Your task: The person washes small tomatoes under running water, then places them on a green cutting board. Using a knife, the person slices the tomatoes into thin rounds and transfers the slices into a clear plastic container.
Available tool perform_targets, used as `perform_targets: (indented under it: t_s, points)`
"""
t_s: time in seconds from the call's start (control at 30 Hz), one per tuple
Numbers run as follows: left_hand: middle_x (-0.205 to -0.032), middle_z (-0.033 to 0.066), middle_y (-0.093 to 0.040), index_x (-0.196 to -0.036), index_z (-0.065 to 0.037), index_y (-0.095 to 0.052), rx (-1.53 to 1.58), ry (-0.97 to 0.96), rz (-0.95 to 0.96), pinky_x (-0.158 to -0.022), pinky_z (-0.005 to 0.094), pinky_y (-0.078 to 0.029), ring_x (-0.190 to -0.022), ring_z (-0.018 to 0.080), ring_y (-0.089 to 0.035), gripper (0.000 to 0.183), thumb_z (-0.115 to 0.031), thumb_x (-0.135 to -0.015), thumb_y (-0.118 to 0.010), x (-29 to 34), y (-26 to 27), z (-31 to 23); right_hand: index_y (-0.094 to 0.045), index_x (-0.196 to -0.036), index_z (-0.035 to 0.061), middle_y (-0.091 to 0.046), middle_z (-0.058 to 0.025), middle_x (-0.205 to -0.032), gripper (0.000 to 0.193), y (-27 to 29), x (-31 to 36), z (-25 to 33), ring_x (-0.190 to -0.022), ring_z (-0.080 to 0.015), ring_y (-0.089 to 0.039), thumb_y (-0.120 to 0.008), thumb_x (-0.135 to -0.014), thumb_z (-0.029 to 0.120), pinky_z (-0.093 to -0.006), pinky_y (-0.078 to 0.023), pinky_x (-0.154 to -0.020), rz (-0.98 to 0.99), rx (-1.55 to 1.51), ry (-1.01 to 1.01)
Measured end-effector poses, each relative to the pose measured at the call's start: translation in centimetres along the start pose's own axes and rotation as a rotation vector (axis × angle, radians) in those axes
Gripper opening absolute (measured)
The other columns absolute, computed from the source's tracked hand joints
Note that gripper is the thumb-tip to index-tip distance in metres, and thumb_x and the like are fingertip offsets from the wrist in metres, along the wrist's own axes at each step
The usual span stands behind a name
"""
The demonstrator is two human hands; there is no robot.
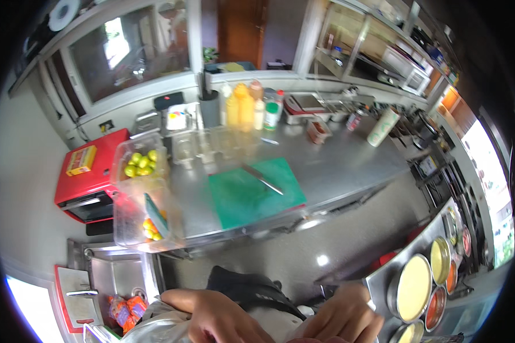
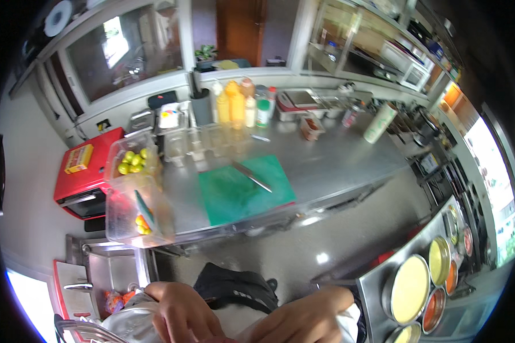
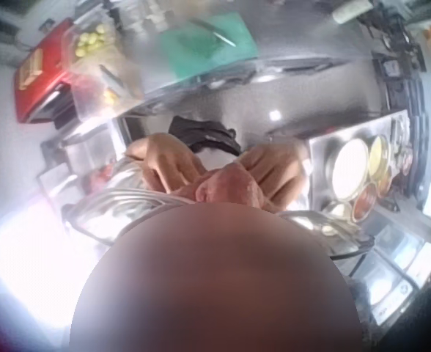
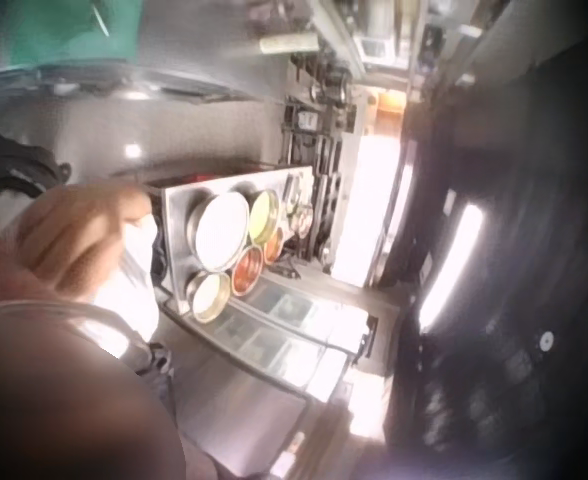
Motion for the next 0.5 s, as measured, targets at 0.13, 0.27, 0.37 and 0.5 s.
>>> perform_targets:
  t_s: [0.13, 0.27, 0.37, 0.5]
  points:
    - [-0.1, 0.0188, -0.074, -0.101, 0.0, -0.077, -0.111, 0.026, -0.515, -0.077, 0.0466, -0.056, -0.089, 0.0323, -0.073, 0.036, -0.036, -0.098, -0.077, 3.3, 1.9, -3.9, -0.064, -0.08, 0.0042, -0.073, -0.0133, -0.078, 0.031, 4.4, 0.5, -3.3, -0.066, -0.0312, -0.073, -0.067, -0.107, 0.018, -0.043, -0.061, -0.065, -0.245, 0.274, -0.06]
    - [-0.102, 0.0189, -0.074, -0.103, 0.0, -0.077, -0.116, 0.091, -0.312, -0.078, 0.0474, -0.056, -0.09, 0.0327, -0.073, 0.037, -0.037, -0.098, -0.077, 4.7, 0.3, -6.1, -0.062, -0.093, -0.0003, -0.067, -0.0161, -0.087, 0.012, 8.6, 10.4, -6.2, -0.067, -0.0235, -0.066, -0.066, -0.097, 0.011, -0.0361, -0.056, -0.065, -0.846, 0.625, -0.351]
    - [-0.103, 0.0189, -0.074, -0.104, 0.0, -0.077, -0.164, 0.086, -0.233, -0.079, 0.0479, -0.056, -0.092, 0.033, -0.073, 0.038, -0.037, -0.098, -0.078, 6.1, -0.4, -8.6, -0.067, -0.108, -0.001, -0.066, -0.0008, -0.094, 0.011, 9.4, 13.9, -8.3, -0.083, -0.0068, -0.059, -0.065, -0.097, 0.001, -0.0238, -0.047, -0.074, -0.909, 0.862, -0.672]
    - [-0.105, 0.019, -0.074, -0.106, 0.0, -0.076, -0.235, 0.05, -0.205, -0.08, 0.0486, -0.056, -0.093, 0.0334, -0.072, 0.039, -0.038, -0.097, -0.078, 7.7, -2.1, -12.8, -0.068, -0.11, -0.0018, -0.067, -0.0001, -0.089, 0.015, 9.3, 12.0, -12.7, -0.08, -0.0057, -0.059, -0.061, -0.097, -0.003, -0.0247, -0.047, -0.071, -0.824, 0.908, -0.903]
Point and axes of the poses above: each hand's wrist, its own x-axis away from the middle knuckle, its own y-axis out of the back of the hand, z = x × y, the point moved 9 cm from there along -x, towards the middle knuckle
